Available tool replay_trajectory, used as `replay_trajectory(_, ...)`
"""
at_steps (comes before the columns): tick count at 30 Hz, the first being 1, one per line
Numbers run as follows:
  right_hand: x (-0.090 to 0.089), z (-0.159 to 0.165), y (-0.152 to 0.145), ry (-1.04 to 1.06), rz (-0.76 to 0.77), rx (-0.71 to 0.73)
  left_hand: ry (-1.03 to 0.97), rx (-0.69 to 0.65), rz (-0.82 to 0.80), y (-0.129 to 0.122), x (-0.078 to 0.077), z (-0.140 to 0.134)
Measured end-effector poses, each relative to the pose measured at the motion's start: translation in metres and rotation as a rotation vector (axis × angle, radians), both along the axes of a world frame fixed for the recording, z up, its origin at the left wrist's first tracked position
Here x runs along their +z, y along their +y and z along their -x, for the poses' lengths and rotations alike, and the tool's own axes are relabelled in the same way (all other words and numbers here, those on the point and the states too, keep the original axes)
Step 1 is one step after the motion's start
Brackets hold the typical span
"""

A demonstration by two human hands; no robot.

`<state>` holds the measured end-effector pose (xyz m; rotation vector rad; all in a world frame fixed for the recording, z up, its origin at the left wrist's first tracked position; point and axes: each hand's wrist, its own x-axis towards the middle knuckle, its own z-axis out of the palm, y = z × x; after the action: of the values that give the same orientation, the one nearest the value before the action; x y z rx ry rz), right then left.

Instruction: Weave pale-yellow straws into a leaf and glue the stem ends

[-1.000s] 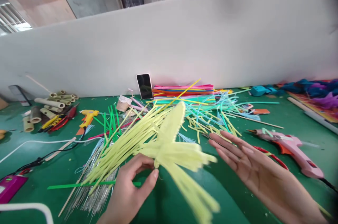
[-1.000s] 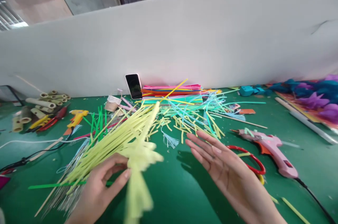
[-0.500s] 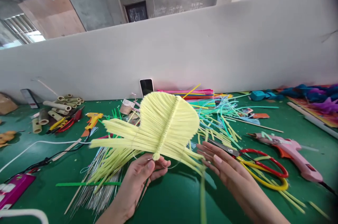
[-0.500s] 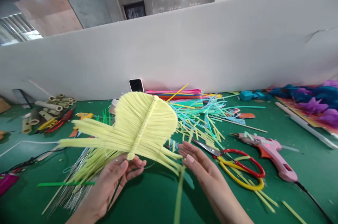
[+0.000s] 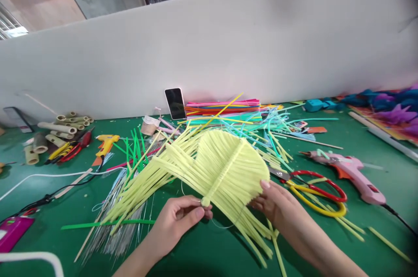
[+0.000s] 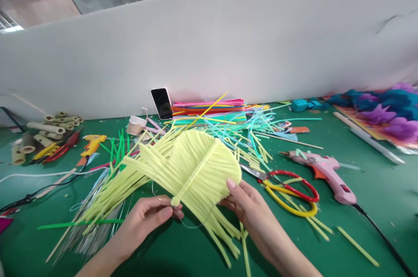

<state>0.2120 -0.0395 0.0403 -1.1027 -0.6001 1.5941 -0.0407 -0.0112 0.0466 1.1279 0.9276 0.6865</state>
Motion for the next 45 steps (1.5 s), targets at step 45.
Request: replay_trajectory(45, 0.016, 0.009, -0.003, -0.241, 0.193, 0.108, 0.044, 0.019, 0.212, -0.005, 0.007, -0.008)
